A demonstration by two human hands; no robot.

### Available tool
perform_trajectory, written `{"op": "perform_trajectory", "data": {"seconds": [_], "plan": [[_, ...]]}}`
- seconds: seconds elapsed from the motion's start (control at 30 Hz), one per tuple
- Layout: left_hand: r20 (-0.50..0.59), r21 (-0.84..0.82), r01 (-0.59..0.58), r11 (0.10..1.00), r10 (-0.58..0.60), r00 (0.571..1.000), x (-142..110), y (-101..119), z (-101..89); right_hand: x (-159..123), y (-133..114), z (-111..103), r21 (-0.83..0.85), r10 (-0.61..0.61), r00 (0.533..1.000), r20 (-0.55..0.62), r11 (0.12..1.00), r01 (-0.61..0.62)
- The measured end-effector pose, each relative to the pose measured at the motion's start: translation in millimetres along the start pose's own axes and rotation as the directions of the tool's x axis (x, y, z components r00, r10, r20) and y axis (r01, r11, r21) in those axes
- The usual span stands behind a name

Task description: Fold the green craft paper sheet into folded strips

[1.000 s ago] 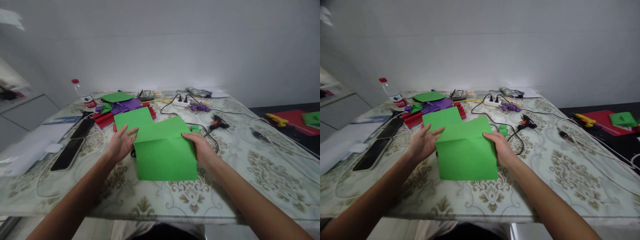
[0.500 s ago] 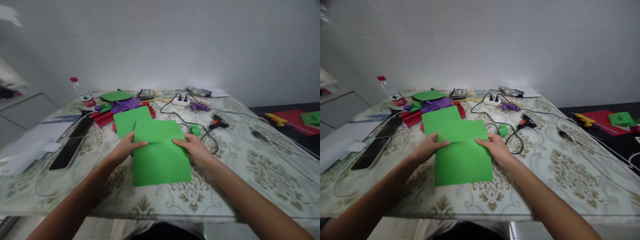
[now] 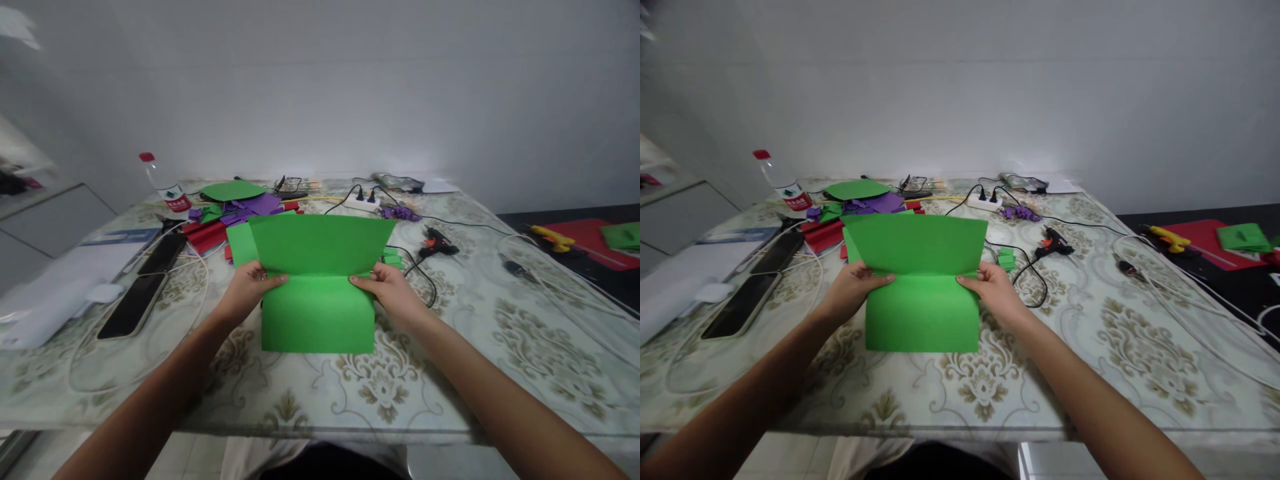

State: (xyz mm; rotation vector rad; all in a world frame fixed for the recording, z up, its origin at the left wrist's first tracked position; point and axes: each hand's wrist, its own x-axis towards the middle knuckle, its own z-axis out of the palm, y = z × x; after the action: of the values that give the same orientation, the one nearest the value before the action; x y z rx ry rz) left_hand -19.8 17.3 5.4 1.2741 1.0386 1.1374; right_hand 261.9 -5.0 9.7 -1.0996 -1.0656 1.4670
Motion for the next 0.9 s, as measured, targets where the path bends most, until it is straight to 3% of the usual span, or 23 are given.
{"op": "perform_trajectory", "data": {"seconds": [0.1, 0.2, 0.27, 0.33, 0.5, 0.57, 0.63, 0.7, 0.8, 0.9], "plan": [[-0.058, 0.008, -0.024, 1.000, 0.025, 0.998, 1.8, 0.4, -4.8, -0.3, -3.2, -1.9, 0.016, 0.030, 0.999, -0.016, 0.999, -0.030], [-0.018, -0.015, -0.048, 0.999, 0.048, 0.999, 3.2, 6.8, -11.2, -1.9, -14.2, -8.3, 0.073, 0.078, 0.986, 0.150, 0.993, -0.090], [0.051, -0.037, -0.013, 0.999, 0.015, 0.999, 2.7, 12.7, -13.9, -3.7, -22.8, -13.0, 0.098, 0.091, 0.923, 0.374, 0.986, -0.137], [0.114, -0.033, 0.024, 0.999, -0.020, 0.993, 0.4, 17.2, -13.2, -6.0, -28.7, -15.3, 0.124, 0.098, 0.848, 0.521, 0.974, -0.189], [0.307, 0.054, -0.055, 0.997, 0.035, 0.951, -9.2, 19.8, 2.1, -14.1, -24.4, -3.5, 0.102, 0.221, 0.767, 0.602, 0.932, -0.349], [0.397, 0.087, -0.112, 0.990, 0.069, 0.915, -12.4, 20.1, 9.7, -18.8, -19.0, 5.4, 0.024, 0.257, 0.771, 0.582, 0.943, -0.333], [0.469, 0.094, -0.165, 0.982, 0.103, 0.877, -14.9, 21.0, 15.6, -23.5, -13.8, 14.0, -0.076, 0.221, 0.813, 0.538, 0.974, -0.214], [0.509, 0.103, -0.208, 0.973, 0.128, 0.851, -17.1, 22.3, 19.5, -27.5, -8.7, 20.9, -0.133, 0.187, 0.825, 0.533, 0.982, -0.136], [0.523, 0.165, -0.247, 0.955, 0.128, 0.843, -20.6, 23.6, 22.2, -31.3, -1.0, 26.6, -0.189, 0.200, 0.860, 0.469, 0.974, -0.124], [0.465, 0.249, -0.222, 0.943, 0.085, 0.881, -24.1, 23.1, 23.2, -33.4, 6.1, 28.7, -0.233, 0.226, 0.898, 0.377, 0.962, -0.144]]}}
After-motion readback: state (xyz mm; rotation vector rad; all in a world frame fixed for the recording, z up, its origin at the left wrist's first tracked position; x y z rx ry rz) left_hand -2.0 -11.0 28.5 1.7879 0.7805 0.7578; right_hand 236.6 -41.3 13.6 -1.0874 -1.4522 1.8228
